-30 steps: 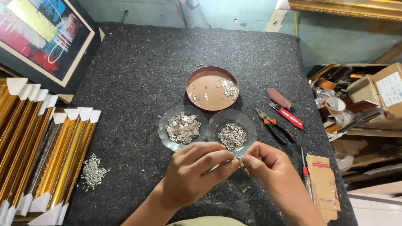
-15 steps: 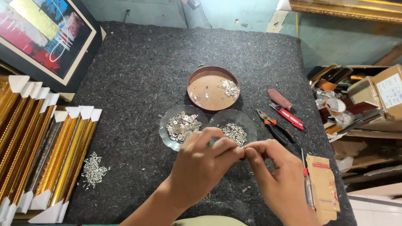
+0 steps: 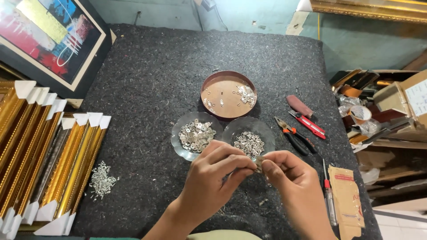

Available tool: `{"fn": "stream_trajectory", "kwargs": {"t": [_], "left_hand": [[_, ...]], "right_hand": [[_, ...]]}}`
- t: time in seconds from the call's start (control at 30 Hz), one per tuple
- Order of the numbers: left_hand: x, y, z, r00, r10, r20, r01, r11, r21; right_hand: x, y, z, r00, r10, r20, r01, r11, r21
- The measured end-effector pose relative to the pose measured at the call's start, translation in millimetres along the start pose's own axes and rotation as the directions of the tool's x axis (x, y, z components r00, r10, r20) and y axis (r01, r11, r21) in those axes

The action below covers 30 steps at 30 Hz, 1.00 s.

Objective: Sorting and preparing small metal hardware components for picture frames

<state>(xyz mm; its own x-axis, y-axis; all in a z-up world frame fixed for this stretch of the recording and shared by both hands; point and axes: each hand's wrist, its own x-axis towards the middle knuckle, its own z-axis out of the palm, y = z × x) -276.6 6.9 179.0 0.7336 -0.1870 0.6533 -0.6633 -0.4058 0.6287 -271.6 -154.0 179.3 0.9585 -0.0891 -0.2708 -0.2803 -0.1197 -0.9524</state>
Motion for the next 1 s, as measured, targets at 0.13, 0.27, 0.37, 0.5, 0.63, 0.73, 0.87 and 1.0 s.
{"fn": "stream_trajectory", "kwargs": {"t": [0.13,0.27,0.37,0.5,0.63,0.73,0.87,1.0], "left_hand": [[-1.1,0.9,1.6,0.999,-0.041,-0.013,0.041,0.999,-0.008],[1.0,6.4,3.4,0.992,-0.118,-0.035,0.118,0.993,0.011],[0.4,7.6,3.8,0.986,-0.164,0.001,0.164,0.985,0.061],[0.7,7.7,2.3,0.958,-0.274,0.082,0.264,0.958,0.112],[0.8,4.6,4.5,0.954,-0.298,0.038,0.296,0.954,0.053],[1.8,6.3,3.7,0.92,-0.391,-0.009,0.389,0.918,-0.079],[3.4,7.9,1.1,0.87,-0.487,0.073,0.492,0.853,-0.177],[2.2,6.5,1.4,0.844,-0.527,0.101,0.536,0.815,-0.223]], "right_hand": [[2.5,11.6,-0.4,0.993,-0.112,0.029,0.113,0.993,-0.028],[-1.8,10.6,2.9,0.969,-0.247,-0.002,0.243,0.953,-0.183],[-5.1,4.2,3.3,0.889,-0.455,0.044,0.44,0.827,-0.349],[-2.3,3.0,2.2,0.733,-0.657,0.174,0.641,0.584,-0.497],[0.3,3.8,1.6,0.724,-0.666,0.179,0.655,0.584,-0.479],[0.3,5.0,1.3,0.771,-0.621,0.141,0.59,0.614,-0.525],[-1.7,2.8,2.4,0.814,-0.568,0.119,0.547,0.683,-0.483],[-5.9,-2.5,4.1,0.753,-0.643,0.141,0.614,0.609,-0.502]]}}
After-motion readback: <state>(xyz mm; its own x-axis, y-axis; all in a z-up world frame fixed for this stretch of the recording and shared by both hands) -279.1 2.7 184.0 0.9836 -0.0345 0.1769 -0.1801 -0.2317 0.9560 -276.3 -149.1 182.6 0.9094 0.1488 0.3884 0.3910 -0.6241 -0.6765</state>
